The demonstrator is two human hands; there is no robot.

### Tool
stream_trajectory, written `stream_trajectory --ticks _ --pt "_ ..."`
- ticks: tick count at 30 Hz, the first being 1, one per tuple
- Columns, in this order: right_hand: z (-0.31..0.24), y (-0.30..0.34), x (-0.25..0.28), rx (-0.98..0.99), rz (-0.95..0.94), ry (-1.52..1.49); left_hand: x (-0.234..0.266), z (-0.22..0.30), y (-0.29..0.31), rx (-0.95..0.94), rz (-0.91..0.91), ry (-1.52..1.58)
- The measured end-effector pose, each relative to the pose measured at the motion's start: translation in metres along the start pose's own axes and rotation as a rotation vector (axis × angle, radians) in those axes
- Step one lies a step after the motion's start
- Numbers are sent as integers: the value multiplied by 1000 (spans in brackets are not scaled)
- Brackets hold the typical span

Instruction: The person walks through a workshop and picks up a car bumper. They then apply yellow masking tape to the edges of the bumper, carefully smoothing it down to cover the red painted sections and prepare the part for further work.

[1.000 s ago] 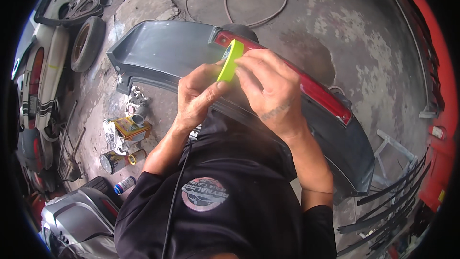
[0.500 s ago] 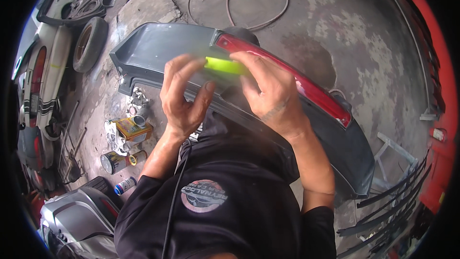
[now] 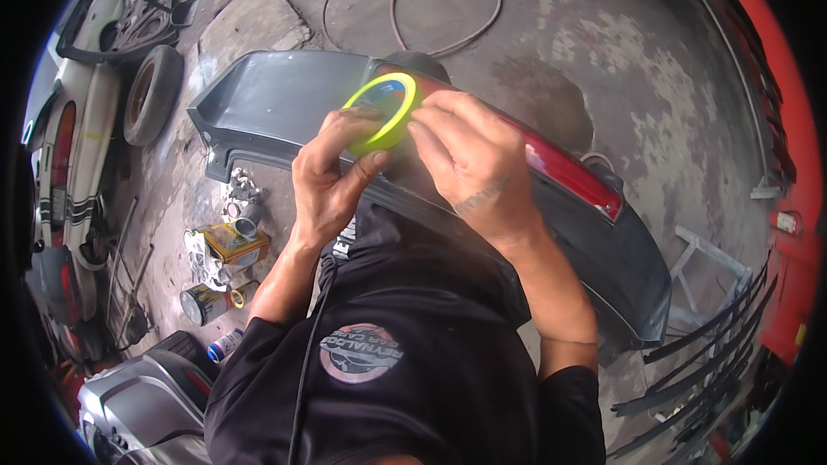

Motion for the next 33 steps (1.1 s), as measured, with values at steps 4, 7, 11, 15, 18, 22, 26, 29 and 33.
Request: stream_trajectory --ticks 4,7,11,15,18,22,26,29,33 --pt "2 0 -2 60 43 -4 -3 9 0 -114 0 -208" --pt "4 2 -2 27 26 4 -4 17 -1 -165 3 -285" --pt "6 3 -4 7 27 -59 -6 16 0 -217 37 -274" --pt "8 2 -8 -3 35 -90 -4 15 1 -194 -2 -295" --pt "11 3 -15 -1 36 -74 -3 13 2 -190 -5 -305" --pt "15 2 -19 8 26 -64 -3 8 5 -150 2 -278" --pt "14 0 -18 -15 9 -148 0 3 6 -60 4 -211" --pt "12 -1 -21 -5 7 -120 0 2 7 -74 11 -250" --pt "16 0 -26 -14 -6 -99 -2 4 6 -102 7 -306"
Point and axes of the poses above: each hand's wrist, its own y-axis away from the middle knuckle, its own x-axis out of the back of the hand, z = x × y, the point moved 5 cm from there along -y, towards the middle knuckle, and after that the axes turned 10 degrees about -z, right-handed, at the moved point
